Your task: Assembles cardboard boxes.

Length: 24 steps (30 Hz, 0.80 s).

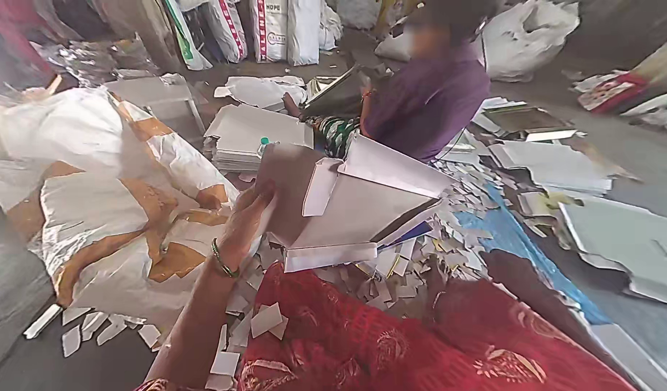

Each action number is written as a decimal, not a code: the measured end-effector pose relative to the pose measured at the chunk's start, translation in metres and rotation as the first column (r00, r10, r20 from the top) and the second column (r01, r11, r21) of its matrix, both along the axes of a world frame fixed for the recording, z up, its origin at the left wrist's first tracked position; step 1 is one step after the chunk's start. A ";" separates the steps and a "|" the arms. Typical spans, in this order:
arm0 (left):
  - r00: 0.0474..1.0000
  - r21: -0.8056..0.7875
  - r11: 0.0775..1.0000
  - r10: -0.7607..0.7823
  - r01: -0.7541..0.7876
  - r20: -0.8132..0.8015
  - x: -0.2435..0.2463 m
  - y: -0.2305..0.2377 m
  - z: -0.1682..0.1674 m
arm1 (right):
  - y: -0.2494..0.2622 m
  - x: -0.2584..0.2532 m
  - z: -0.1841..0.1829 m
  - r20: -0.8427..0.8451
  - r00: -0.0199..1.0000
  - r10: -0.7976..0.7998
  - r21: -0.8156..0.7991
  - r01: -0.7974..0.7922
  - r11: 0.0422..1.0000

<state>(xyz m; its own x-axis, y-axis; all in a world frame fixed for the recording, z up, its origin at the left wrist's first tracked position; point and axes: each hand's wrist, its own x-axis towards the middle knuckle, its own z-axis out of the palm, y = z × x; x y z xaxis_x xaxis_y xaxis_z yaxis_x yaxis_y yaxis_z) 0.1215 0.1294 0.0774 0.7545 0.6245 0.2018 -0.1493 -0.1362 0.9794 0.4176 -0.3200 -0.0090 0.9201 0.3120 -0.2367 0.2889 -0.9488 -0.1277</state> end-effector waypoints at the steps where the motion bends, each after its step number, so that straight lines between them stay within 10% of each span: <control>1: 1.000 0.015 1.000 0.000 0.000 -0.010 -0.001 0.000 0.002 | 0.024 -0.005 0.030 -0.040 0.998 0.041 -0.047 -0.042 0.998; 4: 0.999 0.065 0.997 0.032 -0.030 -0.032 -0.005 0.001 0.005 | 0.055 0.012 0.065 0.273 0.926 0.260 0.235 -0.326 0.916; 7: 0.996 0.051 0.996 0.072 -0.070 -0.056 -0.006 -0.002 0.005 | 0.098 0.015 0.105 0.596 0.695 0.402 0.362 -0.679 0.639; 11: 0.997 0.044 0.999 0.005 -0.002 -0.074 -0.001 -0.004 0.003 | 0.164 -0.026 0.157 0.577 0.546 0.608 0.354 -0.837 0.416; 18: 0.957 0.262 0.955 -0.059 0.136 -0.282 0.022 0.003 -0.004 | 0.175 -0.065 0.128 0.343 0.626 0.700 0.502 -0.752 0.427; 24: 0.942 0.690 0.642 0.238 -0.334 0.235 0.049 -0.014 -0.029 | 0.173 -0.073 0.116 0.432 0.690 0.580 0.503 -0.719 0.479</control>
